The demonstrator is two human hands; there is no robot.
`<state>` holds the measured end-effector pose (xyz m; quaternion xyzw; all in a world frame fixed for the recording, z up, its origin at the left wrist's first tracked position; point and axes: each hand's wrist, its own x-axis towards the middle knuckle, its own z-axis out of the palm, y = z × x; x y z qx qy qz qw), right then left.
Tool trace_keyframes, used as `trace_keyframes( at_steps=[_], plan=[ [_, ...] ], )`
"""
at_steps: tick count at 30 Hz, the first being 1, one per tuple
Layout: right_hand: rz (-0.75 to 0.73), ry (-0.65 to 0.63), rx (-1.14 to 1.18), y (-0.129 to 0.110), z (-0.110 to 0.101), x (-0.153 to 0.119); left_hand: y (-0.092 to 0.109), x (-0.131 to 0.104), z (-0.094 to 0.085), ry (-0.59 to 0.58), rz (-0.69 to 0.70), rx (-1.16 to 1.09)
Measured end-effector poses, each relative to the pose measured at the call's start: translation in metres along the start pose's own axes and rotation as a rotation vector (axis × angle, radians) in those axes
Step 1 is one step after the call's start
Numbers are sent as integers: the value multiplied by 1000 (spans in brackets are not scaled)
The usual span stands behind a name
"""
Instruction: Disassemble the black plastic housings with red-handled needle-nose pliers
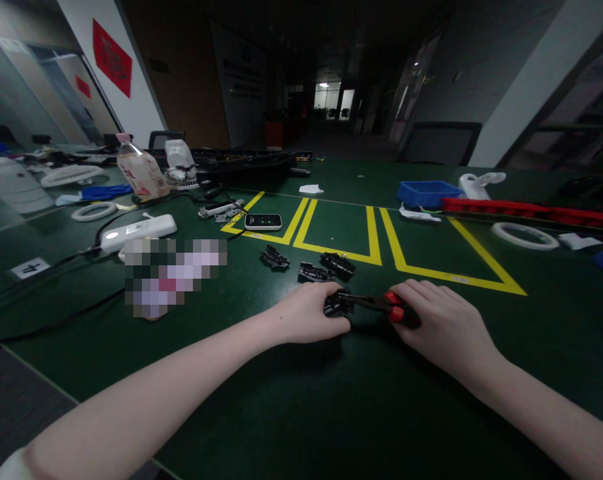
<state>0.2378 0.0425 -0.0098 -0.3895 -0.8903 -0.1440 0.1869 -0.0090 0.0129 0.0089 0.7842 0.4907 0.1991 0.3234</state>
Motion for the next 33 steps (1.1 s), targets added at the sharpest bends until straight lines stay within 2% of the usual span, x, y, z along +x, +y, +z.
trace_keyframes(
  at_steps=[5, 9, 24, 33],
  plan=[
    [24, -33, 36, -2, -1, 1, 2, -2, 4, 93, -49, 140],
    [47, -58, 64, -3, -2, 2, 2, -3, 6, 123, -67, 178],
    [115, -103, 156, -3, 0, 2, 1, -3, 7, 127, -74, 238],
    [129, -82, 164, 0, 4, 1, 0, -5, 3, 134, -59, 150]
  ],
)
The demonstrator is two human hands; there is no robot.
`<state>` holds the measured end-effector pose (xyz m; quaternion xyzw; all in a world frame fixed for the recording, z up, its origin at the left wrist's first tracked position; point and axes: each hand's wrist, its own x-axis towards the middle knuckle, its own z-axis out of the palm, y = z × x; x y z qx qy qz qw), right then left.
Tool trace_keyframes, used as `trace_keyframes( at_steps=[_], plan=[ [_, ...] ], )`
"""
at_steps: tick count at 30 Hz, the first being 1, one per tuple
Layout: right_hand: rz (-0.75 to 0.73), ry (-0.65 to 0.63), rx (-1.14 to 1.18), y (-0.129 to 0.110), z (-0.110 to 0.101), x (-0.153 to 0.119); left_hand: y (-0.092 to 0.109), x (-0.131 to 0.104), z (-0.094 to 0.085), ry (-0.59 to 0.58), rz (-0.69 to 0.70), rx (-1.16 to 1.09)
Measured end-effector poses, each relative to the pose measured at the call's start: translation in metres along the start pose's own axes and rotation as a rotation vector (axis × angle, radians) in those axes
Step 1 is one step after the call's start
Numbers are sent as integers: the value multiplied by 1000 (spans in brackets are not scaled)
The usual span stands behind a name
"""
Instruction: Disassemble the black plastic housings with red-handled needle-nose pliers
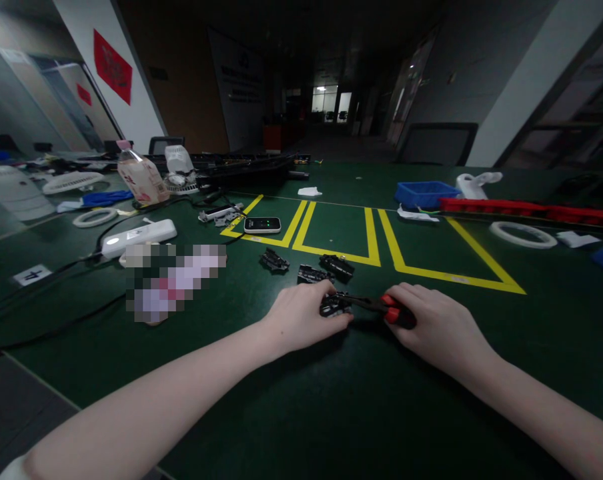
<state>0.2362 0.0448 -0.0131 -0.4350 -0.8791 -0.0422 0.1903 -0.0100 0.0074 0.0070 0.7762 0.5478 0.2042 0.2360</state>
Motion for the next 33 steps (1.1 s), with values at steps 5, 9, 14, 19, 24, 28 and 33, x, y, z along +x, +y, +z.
trace_keyframes(
  at_steps=[5, 9, 14, 19, 24, 28, 33],
  plan=[
    [-17, 1, -17, 0, -5, 0, -3, 2, -1, -45, 72, -41],
    [-33, -5, -32, 0, -7, 0, -8, 4, -5, -110, 140, -72],
    [-42, -13, -33, 0, -7, 0, -17, 9, -7, -150, 206, -132],
    [-39, -20, -9, 2, -5, -1, -20, 12, -9, -171, 224, -159],
    [-12, -22, 38, 5, -2, -2, -19, 11, -13, -204, 216, -278],
    [18, -24, 83, 6, -1, -2, -18, 11, -14, -210, 181, -360],
    [69, -68, 118, 0, -9, -1, -17, 11, -15, -161, 144, -406]
  ],
)
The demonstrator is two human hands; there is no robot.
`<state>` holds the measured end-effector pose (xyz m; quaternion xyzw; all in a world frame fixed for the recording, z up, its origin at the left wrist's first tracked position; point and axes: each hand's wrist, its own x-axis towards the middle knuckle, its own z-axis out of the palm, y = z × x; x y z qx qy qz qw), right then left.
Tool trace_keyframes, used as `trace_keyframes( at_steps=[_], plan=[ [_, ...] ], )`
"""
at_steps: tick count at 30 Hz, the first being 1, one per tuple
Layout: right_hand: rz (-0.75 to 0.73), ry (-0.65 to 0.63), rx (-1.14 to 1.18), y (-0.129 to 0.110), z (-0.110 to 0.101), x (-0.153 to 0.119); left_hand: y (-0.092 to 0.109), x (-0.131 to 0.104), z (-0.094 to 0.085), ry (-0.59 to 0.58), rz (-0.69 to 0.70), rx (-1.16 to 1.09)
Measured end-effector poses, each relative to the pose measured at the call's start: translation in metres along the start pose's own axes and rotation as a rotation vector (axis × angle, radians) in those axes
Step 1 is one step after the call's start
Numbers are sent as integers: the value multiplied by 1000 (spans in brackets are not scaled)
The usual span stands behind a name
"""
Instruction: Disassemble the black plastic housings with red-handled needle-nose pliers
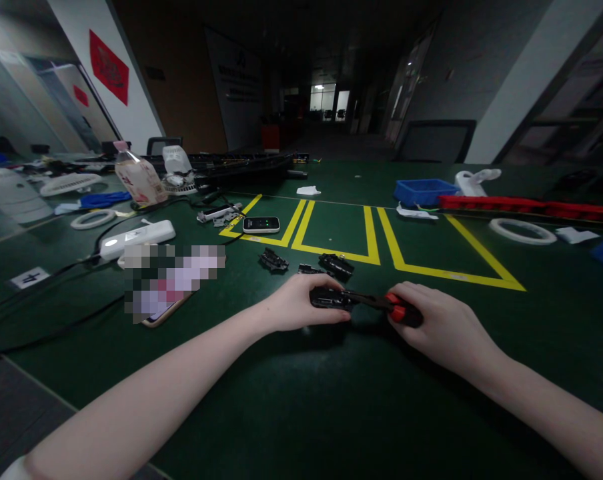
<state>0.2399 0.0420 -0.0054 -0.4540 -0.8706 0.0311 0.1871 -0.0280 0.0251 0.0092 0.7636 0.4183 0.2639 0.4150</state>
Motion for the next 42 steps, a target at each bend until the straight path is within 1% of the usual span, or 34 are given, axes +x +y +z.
trace_keyframes(
  at_steps=[2, 5, 11, 14, 17, 23, 27, 30, 36, 42],
  plan=[
    [3, 4, -20, -2, -3, 0, 0, 0, 0, 16, -31, 2],
    [-28, 39, -72, -1, -6, 0, 0, 0, 0, 0, -67, 5],
    [-140, 102, -167, 3, -4, -1, -5, 1, 1, -63, -33, 11],
    [-177, 129, -196, 4, -2, -2, -8, 2, 2, -54, -8, 36],
    [-169, 121, -180, 5, -1, -2, -10, 3, 4, -34, 14, 64],
    [-58, 49, -65, 3, -3, -1, -13, 4, 7, 27, 44, 130],
    [-10, 22, -23, 3, -3, 1, -14, 4, 8, 40, 39, 148],
    [-26, 43, -37, 5, -2, 0, -13, 4, 8, 37, 32, 159],
    [-143, 128, -136, 12, 1, -3, -13, 4, 6, 14, 32, 169],
    [-170, 151, -186, 8, -1, 0, -13, 3, 8, 37, 63, 187]
  ],
)
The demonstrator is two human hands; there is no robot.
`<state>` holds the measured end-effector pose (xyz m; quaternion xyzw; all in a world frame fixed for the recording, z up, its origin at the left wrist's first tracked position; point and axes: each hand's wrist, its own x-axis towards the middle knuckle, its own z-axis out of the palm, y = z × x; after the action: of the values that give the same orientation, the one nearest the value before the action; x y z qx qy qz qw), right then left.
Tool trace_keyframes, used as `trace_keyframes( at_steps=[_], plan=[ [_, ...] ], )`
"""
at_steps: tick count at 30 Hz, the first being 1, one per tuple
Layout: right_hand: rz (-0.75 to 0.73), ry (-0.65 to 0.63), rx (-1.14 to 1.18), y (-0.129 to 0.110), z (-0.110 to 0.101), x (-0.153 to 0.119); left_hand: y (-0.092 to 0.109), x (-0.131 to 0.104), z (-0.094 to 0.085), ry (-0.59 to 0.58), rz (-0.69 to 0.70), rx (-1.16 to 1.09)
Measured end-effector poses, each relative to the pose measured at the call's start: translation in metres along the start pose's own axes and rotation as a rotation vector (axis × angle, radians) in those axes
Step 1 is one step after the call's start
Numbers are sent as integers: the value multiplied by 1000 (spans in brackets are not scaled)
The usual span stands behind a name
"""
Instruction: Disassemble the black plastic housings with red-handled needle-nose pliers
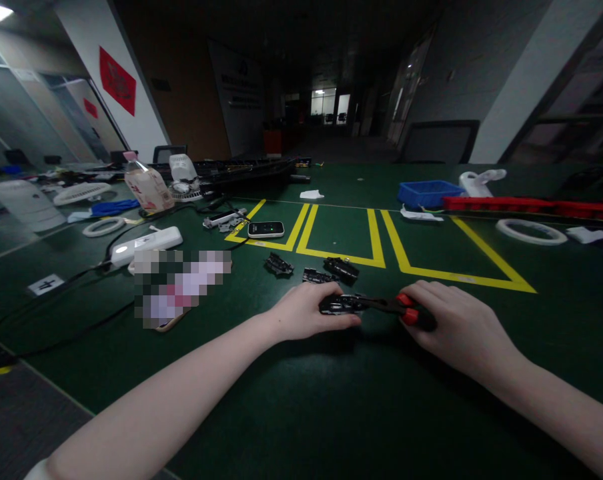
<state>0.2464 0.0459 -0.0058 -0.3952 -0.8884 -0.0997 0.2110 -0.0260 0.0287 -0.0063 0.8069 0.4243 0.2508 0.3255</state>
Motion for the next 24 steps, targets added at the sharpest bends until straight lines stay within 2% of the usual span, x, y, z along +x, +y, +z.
trace_keyframes(
  at_steps=[7, 24],
  plan=[
    [33, -15, 17, 3, 3, -2, 3, 0, 0, 40, 0, 52],
    [57, -48, 48, 1, 1, -2, 4, -1, 0, 25, 19, 110]
  ],
)
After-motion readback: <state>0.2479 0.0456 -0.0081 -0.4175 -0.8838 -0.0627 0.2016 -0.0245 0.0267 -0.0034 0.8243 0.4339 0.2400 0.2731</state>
